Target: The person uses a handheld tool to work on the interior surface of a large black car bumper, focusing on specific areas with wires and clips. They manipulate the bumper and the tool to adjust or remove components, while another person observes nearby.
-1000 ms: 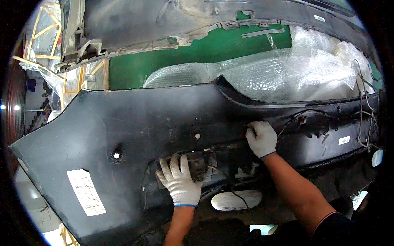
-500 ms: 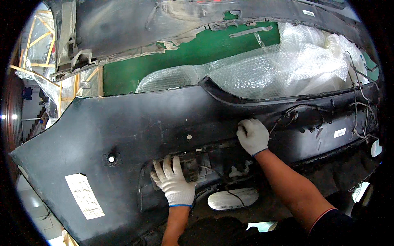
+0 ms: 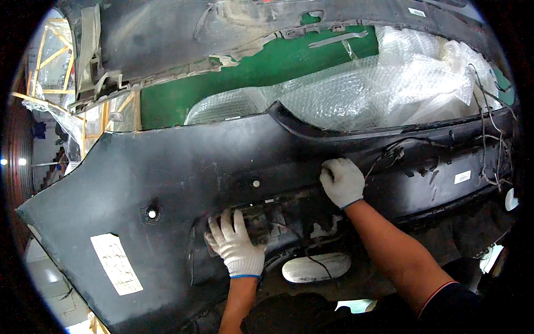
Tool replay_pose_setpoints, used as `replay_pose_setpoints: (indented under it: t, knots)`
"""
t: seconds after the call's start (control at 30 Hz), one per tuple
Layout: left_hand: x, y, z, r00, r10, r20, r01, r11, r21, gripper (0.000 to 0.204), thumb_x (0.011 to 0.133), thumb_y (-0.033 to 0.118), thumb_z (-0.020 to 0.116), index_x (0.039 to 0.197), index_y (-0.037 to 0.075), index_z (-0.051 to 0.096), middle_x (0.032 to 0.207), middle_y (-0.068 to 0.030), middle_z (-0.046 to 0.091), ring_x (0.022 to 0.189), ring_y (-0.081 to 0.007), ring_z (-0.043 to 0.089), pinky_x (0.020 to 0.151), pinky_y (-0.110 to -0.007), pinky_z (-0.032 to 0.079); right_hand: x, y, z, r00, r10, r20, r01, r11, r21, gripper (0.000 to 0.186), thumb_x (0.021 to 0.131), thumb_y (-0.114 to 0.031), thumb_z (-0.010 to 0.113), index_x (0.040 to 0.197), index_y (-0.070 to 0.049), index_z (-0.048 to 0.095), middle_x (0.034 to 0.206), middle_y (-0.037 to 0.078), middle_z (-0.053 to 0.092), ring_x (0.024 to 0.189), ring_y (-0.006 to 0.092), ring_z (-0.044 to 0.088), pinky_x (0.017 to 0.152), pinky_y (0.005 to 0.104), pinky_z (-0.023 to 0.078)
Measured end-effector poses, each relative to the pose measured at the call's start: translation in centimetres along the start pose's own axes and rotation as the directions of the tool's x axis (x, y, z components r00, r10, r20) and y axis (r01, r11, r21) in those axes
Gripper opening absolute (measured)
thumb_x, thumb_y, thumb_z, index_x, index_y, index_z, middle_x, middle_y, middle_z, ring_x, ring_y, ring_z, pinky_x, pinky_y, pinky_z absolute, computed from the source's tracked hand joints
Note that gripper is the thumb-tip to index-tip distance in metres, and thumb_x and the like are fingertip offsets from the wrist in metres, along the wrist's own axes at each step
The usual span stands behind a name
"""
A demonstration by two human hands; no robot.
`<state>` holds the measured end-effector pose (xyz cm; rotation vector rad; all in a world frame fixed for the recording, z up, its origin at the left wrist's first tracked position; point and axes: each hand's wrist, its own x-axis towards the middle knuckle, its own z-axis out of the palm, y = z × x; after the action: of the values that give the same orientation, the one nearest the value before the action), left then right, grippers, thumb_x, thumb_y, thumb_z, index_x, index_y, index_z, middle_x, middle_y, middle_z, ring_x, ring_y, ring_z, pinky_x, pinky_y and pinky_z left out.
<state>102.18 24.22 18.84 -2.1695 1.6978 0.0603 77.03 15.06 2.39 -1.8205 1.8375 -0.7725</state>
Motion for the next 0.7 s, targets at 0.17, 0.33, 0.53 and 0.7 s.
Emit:
replay_pose_setpoints:
  t: [0.17,0.33,0.53,0.7]
  knots:
    - [-0.2,0.5,-0.8,1.000,0.013,0.013,-0.012,0.997,-0.071,0.108,0.069,0.033,0.097,0.161,0.011,0.047,0.170,-0.0147,0.041,0.162,-0.0519,0.024,0.131,-0.072,0.018,0.1,-0.1,-0.4,0.999,0.032,0.037,-0.032,0.999,0.007,0.021,0.092,-0.029,0.073,0.103,-0.011,0.078,0.097,0.013,0.075,0.095,0.0375,0.071,0.083,0.0514,0.059]
    - [-0.5,1.3,-0.8,0.989,0.000,0.146,-0.016,0.994,0.105,0.125,0.073,0.045,0.098,0.171,0.005,0.032,0.177,-0.0162,0.034,0.169,-0.0434,0.017,0.139,-0.059,0.007,-0.1,0.3,0.0,0.998,0.032,0.053,-0.032,0.999,0.003,0.024,0.093,-0.028,0.072,0.106,-0.009,0.078,0.100,0.015,0.075,0.098,0.0395,0.071,0.085,0.0524,0.059]
    - [-0.9,0.5,1.4,0.997,0.080,0.015,-0.080,0.996,0.044,0.111,0.077,0.034,0.095,0.169,0.009,0.038,0.176,-0.0209,0.035,0.166,-0.0469,0.023,0.137,-0.060,0.016,-0.2,0.4,0.4,0.999,0.041,0.034,-0.041,0.999,0.014,0.026,0.094,-0.029,0.072,0.110,-0.009,0.077,0.102,0.016,0.076,0.101,0.0404,0.071,0.087,0.0531,0.058]
    - [-1.0,-0.2,2.2,0.992,0.114,-0.056,-0.107,0.986,0.124,0.099,0.081,0.028,0.088,0.167,0.009,0.041,0.174,-0.0241,0.035,0.165,-0.0502,0.023,0.135,-0.064,0.017,-0.2,0.2,0.3,0.998,0.039,0.047,-0.042,0.998,0.056,0.027,0.094,-0.031,0.072,0.109,-0.009,0.077,0.105,0.016,0.076,0.103,0.0405,0.072,0.089,0.0528,0.058]
